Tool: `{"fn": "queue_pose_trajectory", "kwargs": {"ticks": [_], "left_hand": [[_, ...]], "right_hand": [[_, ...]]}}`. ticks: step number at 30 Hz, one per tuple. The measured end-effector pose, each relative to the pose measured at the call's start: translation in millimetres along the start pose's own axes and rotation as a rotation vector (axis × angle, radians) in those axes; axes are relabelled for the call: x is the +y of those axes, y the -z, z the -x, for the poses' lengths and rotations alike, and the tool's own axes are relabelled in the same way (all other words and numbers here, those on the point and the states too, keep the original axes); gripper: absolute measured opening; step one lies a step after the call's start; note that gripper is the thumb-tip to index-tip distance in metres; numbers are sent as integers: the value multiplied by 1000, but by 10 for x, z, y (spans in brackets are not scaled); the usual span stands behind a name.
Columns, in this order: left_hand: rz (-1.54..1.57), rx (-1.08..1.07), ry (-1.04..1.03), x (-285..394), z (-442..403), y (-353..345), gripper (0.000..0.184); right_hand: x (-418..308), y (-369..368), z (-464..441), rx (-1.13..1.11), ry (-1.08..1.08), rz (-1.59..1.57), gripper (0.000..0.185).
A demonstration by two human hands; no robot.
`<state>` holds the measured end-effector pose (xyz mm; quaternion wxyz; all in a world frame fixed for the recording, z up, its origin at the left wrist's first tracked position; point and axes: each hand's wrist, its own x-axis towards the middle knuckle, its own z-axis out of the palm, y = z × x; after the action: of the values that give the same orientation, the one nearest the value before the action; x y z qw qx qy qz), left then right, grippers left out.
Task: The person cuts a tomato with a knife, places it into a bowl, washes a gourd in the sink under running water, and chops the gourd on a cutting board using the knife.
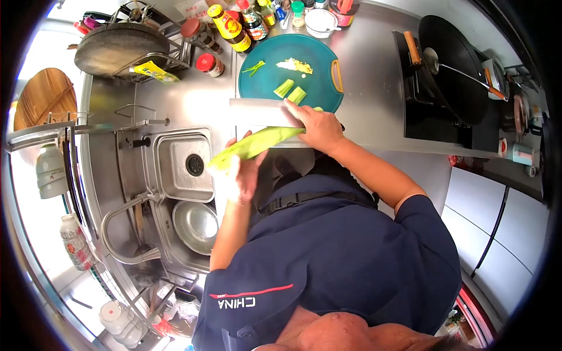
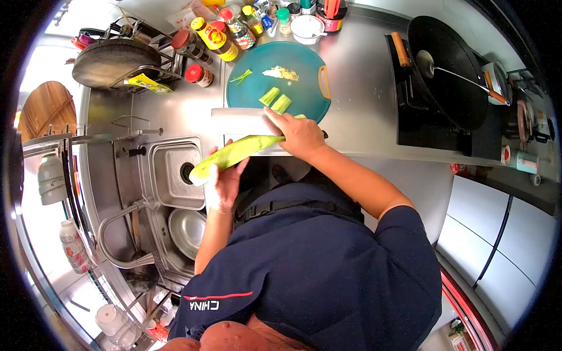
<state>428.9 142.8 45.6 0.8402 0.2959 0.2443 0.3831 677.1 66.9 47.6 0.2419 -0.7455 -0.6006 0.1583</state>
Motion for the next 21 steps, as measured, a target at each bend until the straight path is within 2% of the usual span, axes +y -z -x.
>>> {"fn": "queue_pose_trajectory", "kwargs": {"ticks": [2, 4, 6, 9, 12, 13, 15, 16, 18, 20, 21], "left_hand": [[-33, 12, -23, 154, 114, 175, 55], [32, 19, 78, 334, 200, 287, 58], [-75, 114, 210, 448, 230, 435, 69], [-442, 40, 481, 554, 99, 495, 73], [-1103, -27, 682, 563, -146, 266, 69], [-1096, -23, 679, 505, -203, 246, 69], [-1416, -141, 531, 391, -262, 247, 67], [-1411, -137, 527, 311, -266, 320, 67], [-1367, -120, 321, 147, -253, 410, 65], [-1320, -59, 404, 50, -193, 432, 64], [-1284, -5, 476, 33, -197, 412, 63]], "right_hand": [[70, -19, -33, -14, -2, 31, 90], [143, -84, -64, -2, 48, 43, 81], [164, -129, -106, -11, 67, 71, 75], [190, -241, -160, -25, 118, 100, 65], [219, -333, -191, -45, 166, 107, 61], [222, -343, -207, -52, 178, 110, 60], [240, -329, -211, -56, 158, 127, 61], [264, -310, -219, -53, 135, 141, 61], [370, -226, -185, 25, 143, 108, 65], [447, -46, -66, 87, 151, 76, 69], [434, 127, -15, 116, 51, -2, 69]]}}
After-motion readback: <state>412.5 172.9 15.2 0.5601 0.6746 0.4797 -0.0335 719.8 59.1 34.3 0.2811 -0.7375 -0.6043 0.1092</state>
